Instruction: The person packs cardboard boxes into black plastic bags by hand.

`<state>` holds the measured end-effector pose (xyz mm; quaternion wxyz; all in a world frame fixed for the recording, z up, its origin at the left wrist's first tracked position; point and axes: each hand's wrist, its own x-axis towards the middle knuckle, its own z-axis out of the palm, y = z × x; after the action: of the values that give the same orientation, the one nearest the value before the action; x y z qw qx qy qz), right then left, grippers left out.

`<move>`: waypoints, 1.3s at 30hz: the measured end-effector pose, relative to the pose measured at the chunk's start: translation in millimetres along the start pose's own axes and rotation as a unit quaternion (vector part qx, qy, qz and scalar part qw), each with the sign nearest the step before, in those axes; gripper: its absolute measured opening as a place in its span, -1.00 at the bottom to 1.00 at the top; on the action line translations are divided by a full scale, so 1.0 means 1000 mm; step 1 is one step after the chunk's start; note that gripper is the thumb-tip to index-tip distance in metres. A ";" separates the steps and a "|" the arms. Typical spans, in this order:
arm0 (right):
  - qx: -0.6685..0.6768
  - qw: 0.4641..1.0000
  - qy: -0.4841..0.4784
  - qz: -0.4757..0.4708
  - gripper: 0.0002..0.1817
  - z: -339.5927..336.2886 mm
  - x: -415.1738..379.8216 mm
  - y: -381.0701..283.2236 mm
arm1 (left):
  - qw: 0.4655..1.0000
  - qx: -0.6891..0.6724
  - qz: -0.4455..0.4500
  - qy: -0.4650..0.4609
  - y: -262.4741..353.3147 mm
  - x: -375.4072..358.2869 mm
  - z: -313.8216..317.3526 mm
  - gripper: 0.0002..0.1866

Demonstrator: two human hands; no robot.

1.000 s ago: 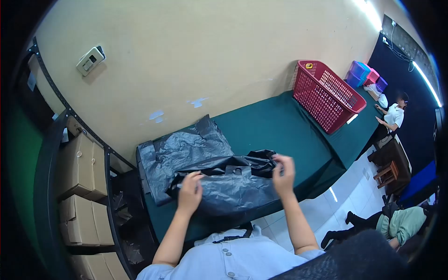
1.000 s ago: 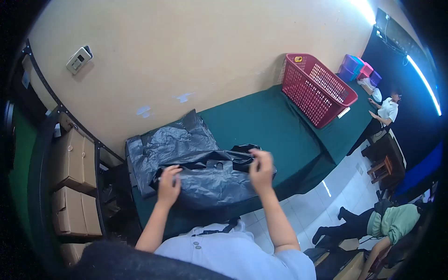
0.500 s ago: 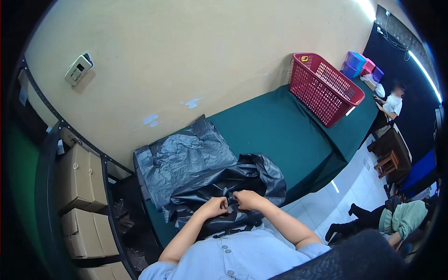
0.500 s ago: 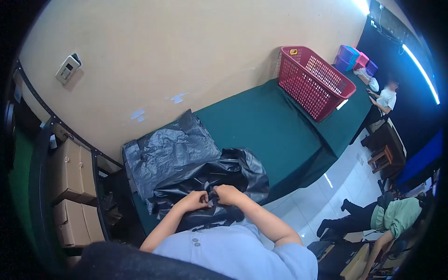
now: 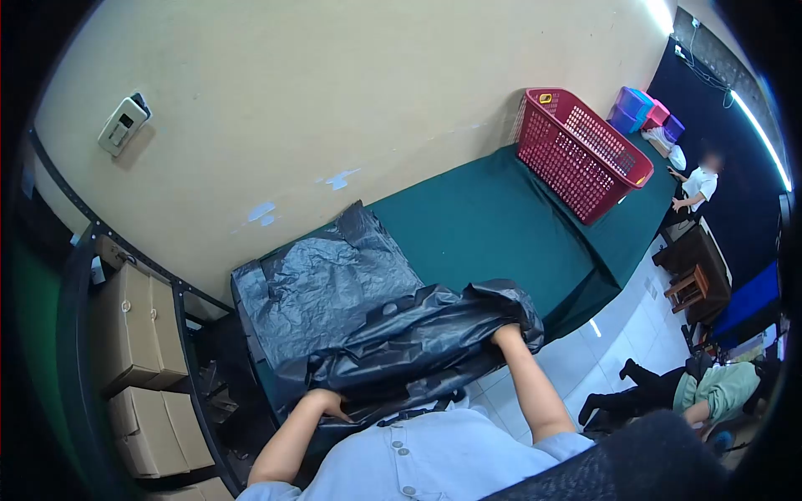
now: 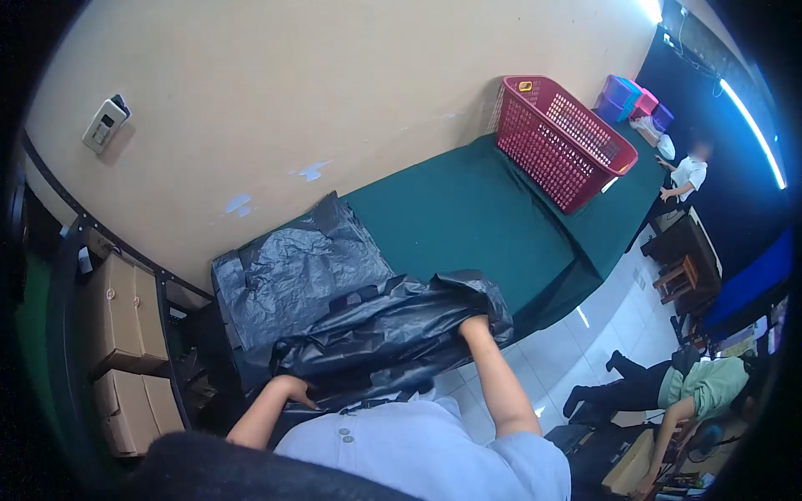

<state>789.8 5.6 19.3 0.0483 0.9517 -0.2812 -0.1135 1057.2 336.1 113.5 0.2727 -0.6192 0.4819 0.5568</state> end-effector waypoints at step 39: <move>0.298 0.952 0.018 -0.062 -0.75 -0.108 0.042 -0.080 | 0.742 -0.235 0.056 0.625 0.086 0.037 -0.091 -0.87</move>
<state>892.0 53.0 103.7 -0.2394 0.9402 -0.2419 -0.0099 1015.1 212.3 116.7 -0.2756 -0.8447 0.4319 0.1547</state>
